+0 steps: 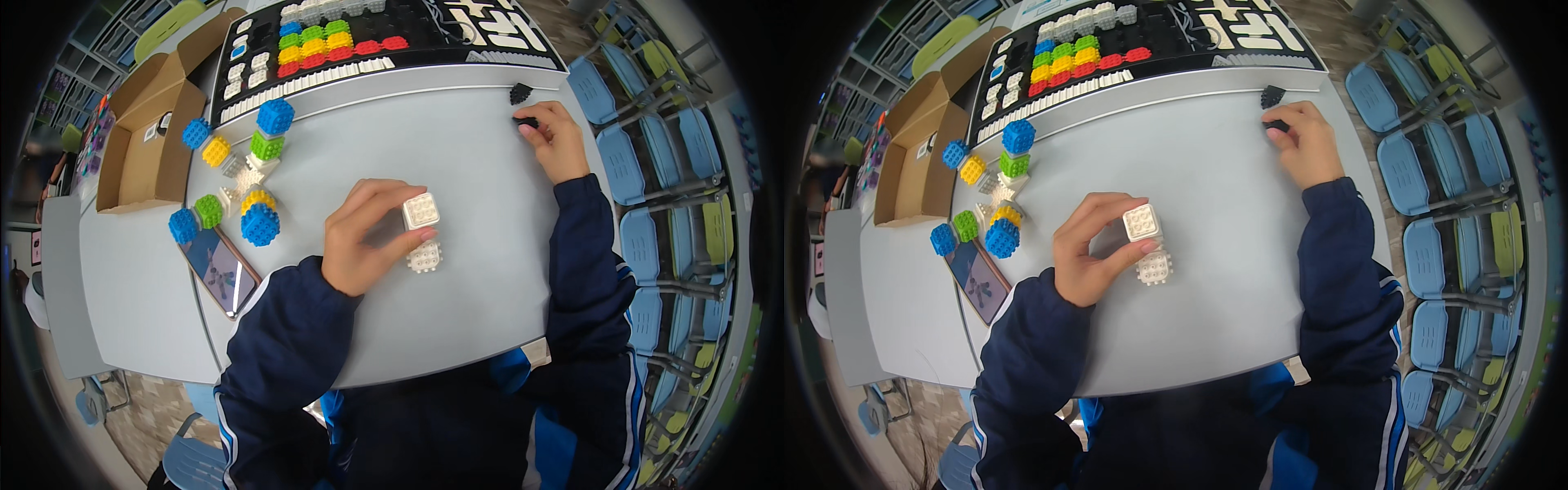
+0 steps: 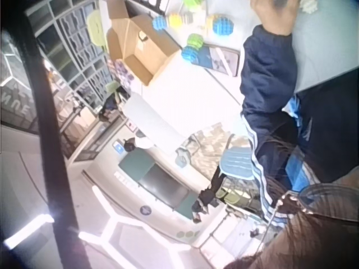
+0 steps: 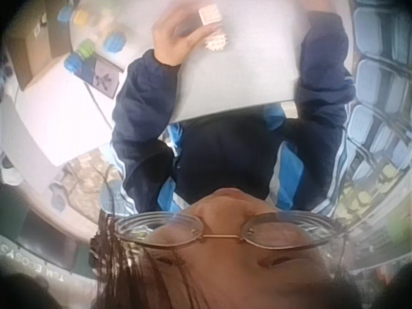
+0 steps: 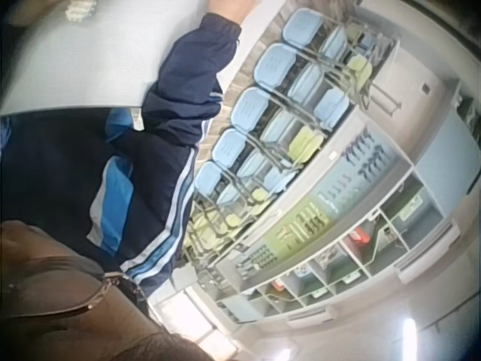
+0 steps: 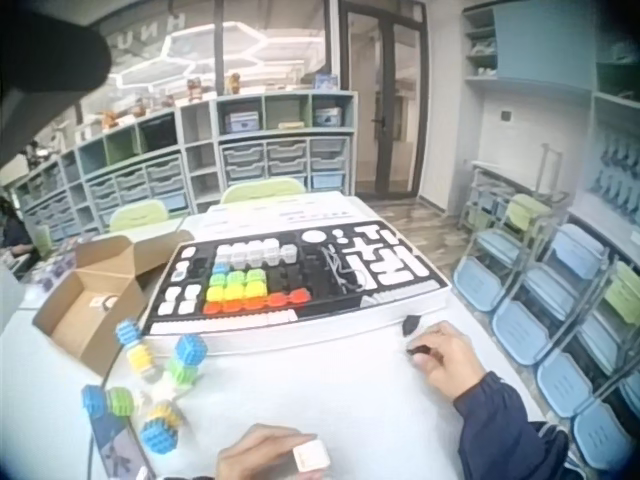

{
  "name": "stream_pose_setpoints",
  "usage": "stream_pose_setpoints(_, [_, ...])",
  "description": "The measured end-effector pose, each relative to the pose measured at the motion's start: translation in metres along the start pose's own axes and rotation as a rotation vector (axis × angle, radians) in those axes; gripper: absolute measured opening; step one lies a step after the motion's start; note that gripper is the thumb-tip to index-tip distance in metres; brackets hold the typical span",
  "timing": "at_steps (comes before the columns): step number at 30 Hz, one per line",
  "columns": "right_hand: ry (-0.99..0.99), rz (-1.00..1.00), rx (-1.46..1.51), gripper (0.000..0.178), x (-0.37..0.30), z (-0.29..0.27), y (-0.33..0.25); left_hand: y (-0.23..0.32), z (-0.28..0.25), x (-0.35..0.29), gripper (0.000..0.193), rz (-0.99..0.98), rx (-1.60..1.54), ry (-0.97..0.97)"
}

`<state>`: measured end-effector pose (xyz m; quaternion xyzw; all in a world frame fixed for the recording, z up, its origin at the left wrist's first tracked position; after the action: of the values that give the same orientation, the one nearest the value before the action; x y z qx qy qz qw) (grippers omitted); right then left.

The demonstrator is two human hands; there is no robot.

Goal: The person assembles a small structure using white, black, and gray interlocking plastic blocks. They pick up individual pieces from a tray, connect them together, and build a compact rectangular assembly on the table.

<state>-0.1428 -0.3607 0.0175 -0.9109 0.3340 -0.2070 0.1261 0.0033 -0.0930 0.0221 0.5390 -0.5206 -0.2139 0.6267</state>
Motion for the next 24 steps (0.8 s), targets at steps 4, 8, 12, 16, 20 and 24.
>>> stream_pose_setpoints(4, [-0.003,0.024,-0.068,0.02,-0.003,-0.002,0.014,-0.004,0.001,0.001,0.039,-0.005,-0.118,-0.035])
stream_pose_setpoints(8, [-0.02,0.073,-0.095,0.021,-0.003,-0.002,0.017,-0.005,0.005,0.003,0.038,-0.062,-0.201,-0.08])
stream_pose_setpoints(12, [-0.038,0.07,-0.119,0.021,-0.004,0.001,0.013,-0.012,0.004,0.0,0.041,-0.033,-0.217,-0.108])
stream_pose_setpoints(16, [-0.074,0.093,-0.127,0.023,-0.004,0.004,0.021,-0.02,0.009,-0.003,0.041,-0.117,-0.332,-0.16])
stream_pose_setpoints(20, [-0.036,0.02,-0.1,0.026,-0.004,0.0,0.005,-0.018,0.01,-0.004,0.04,-0.132,-0.346,-0.17])
stream_pose_setpoints(24, [-0.002,-0.062,0.233,0.026,-0.015,-0.008,-0.049,-0.02,0.008,-0.006,0.039,-0.102,-0.325,-0.175])
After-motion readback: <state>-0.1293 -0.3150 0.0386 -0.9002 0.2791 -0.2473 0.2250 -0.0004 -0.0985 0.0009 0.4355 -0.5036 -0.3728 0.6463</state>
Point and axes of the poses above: each hand's wrist, its own x-axis towards the middle knuckle, its own z-axis out of the palm, y = z × x, the point moved 7 cm from there along x, towards the middle knuckle, and after that the axes turned 15 degrees about -x, right-handed, at the moved point
